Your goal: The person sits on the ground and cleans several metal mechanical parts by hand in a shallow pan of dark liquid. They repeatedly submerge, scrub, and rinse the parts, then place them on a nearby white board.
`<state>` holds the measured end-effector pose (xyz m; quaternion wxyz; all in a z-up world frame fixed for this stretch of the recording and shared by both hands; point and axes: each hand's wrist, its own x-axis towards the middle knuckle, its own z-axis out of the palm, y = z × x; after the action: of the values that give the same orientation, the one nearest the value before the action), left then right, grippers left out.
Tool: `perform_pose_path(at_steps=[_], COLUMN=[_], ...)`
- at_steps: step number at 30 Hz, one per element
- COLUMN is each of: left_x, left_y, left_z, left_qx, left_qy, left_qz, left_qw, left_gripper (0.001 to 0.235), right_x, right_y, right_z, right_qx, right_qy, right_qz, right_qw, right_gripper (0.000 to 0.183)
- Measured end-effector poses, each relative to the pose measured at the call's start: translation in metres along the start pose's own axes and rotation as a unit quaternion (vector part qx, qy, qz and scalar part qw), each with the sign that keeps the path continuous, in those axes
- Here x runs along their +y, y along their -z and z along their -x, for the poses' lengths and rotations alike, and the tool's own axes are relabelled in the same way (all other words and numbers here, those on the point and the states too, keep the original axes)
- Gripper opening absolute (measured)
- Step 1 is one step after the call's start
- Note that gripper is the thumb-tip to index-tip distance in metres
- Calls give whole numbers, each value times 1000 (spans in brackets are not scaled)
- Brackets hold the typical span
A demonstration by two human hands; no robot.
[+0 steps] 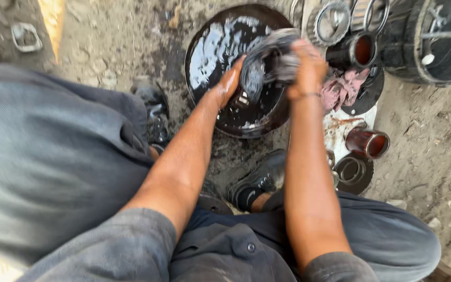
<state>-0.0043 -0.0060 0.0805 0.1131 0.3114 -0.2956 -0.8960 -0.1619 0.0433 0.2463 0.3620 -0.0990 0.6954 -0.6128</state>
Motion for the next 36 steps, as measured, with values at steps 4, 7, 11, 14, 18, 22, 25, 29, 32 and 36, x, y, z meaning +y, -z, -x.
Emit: perform_pose_path(at_steps=[4,7,11,14,18,22,25,29,32,36], left_x=[28,29,32,43,59,66,65,66,65,65], left_y=[-5,-11,-27,-36,-42,-38,-37,-32,-31,-27], left_z=[10,18,28,39,51,53,50,49,49,46], left_qx=[-32,-68,-49,-30,-14,-10,-11,-22,-44,-84], left_qy=[97,72,92,82,24,-18,-8,10,9,-2], left_qz=[-12,36,110,118,161,162,184,175,220,304], left_qw=[995,994,988,989,987,987,983,984,974,949], left_gripper=[97,105,95,111,88,67,58,58,46,34], right_x=[-37,-40,-14,21,75,108,107,100,103,101], right_y=[69,89,76,52,14,5,16,14,3,-4], right_z=[42,56,61,66,80,98,101,101,110,113], right_qx=[7,12,-15,-85,-89,-128,-153,-51,-103,-141], right_qy=[-40,-68,-164,9,71,96,49,157,85,97], right_qz=[-121,-43,325,658,776,790,725,750,813,731], right_qw=[992,997,931,748,621,592,669,640,567,660], right_gripper=[21,19,34,58,93,79,73,77,65,47])
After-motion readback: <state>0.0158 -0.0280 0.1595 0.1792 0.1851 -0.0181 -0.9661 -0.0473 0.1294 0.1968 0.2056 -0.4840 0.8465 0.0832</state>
